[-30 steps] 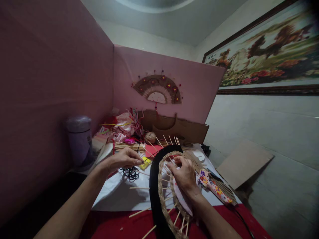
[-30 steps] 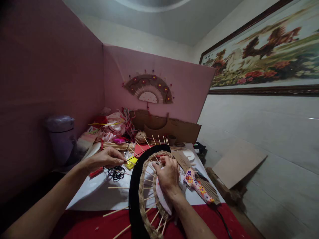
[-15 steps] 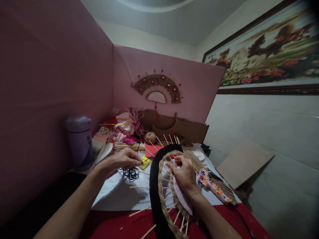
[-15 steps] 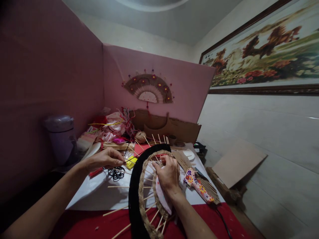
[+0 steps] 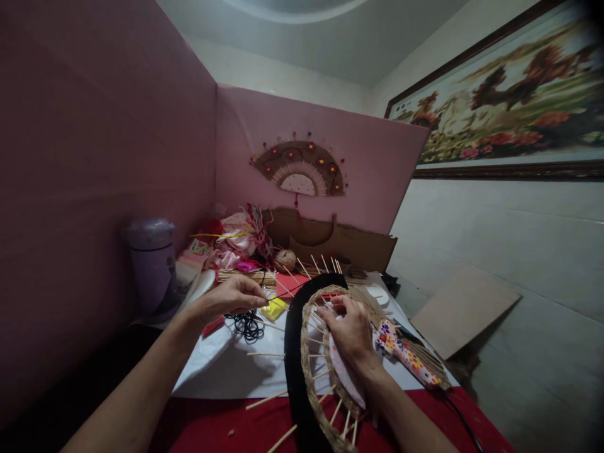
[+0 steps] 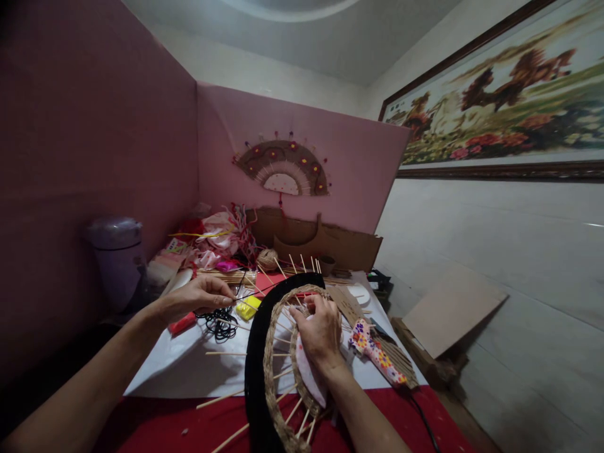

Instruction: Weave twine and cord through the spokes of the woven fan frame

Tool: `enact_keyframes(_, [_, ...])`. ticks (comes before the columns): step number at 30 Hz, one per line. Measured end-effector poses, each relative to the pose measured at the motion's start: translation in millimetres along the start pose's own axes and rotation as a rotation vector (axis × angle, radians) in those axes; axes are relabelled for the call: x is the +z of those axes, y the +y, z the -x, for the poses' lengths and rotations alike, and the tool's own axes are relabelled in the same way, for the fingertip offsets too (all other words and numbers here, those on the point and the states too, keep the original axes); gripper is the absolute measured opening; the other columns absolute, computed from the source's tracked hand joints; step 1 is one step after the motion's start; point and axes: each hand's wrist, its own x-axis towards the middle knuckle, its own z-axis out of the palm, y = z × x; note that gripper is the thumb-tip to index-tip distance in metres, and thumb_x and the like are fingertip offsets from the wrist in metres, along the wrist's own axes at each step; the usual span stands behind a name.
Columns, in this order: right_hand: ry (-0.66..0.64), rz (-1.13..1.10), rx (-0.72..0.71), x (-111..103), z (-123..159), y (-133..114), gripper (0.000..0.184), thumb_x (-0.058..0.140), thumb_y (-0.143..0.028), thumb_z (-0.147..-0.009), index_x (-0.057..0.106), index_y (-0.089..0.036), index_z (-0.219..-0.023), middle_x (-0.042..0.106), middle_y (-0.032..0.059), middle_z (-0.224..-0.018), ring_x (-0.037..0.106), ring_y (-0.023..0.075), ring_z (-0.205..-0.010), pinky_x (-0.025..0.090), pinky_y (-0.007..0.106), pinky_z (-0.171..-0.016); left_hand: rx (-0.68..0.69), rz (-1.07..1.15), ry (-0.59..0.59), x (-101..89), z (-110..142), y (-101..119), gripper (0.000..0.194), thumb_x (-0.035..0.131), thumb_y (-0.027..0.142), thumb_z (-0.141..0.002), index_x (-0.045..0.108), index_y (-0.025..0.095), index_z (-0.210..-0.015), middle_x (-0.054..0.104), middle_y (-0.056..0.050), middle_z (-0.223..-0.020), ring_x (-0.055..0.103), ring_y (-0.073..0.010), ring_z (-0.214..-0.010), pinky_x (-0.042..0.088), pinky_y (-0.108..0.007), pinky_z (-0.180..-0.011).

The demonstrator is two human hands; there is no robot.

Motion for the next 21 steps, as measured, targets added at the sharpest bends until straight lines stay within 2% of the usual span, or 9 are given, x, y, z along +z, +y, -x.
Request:
enact_keyframes(7, [0.010,-0.006,-0.013,0,-1,1,0.028,0.065,-0.046,-0.068,0.060,-0.021,-0.080,0.063,0.0036,-0.079,0.052,0.0223,-0.081,0.037,0.030,-0.071,-0.012,-0.004,-0.093,5.5,-2,-3,0.029,0.071,0.037,-0.066,0.070,0.010,-0.077,0.042,0.005,-0.048,0.026,-0.0034,-0.041,0.013,-0.022,-0.040])
enact_keyframes(12, [0.015,-0.033,-0.009,0,0,3,0.028,0.065,-0.045,-0.068,0.060,-0.021,-0.081,0.063,0.0033,-0.080,0.052,0.0219,-0.081,0.037,0.030,-0.071,-0.047,0.017,-0.136,11.0,-3,-5,0.025,0.072,0.034,-0.066,0.070,0.010,-0.074,0.038,0.006,-0.046,0.025,-0.0031,-0.040,0.013,-0.022,-0.040])
enact_keyframes(21, [0.027,-0.047,-0.001,-1,-1,2,0.029,0.064,-0.045,-0.068,0.061,-0.020,-0.083,0.063,0.0047,-0.081,0.053,0.0231,-0.082,0.037,0.031,-0.072,-0.083,-0.002,-0.136,15.3,-5,-8,0.024,0.071,0.032,-0.066,0.070,0.010,-0.074,0.042,0.005,-0.047,0.027,-0.0034,-0.040,0.014,-0.020,-0.039])
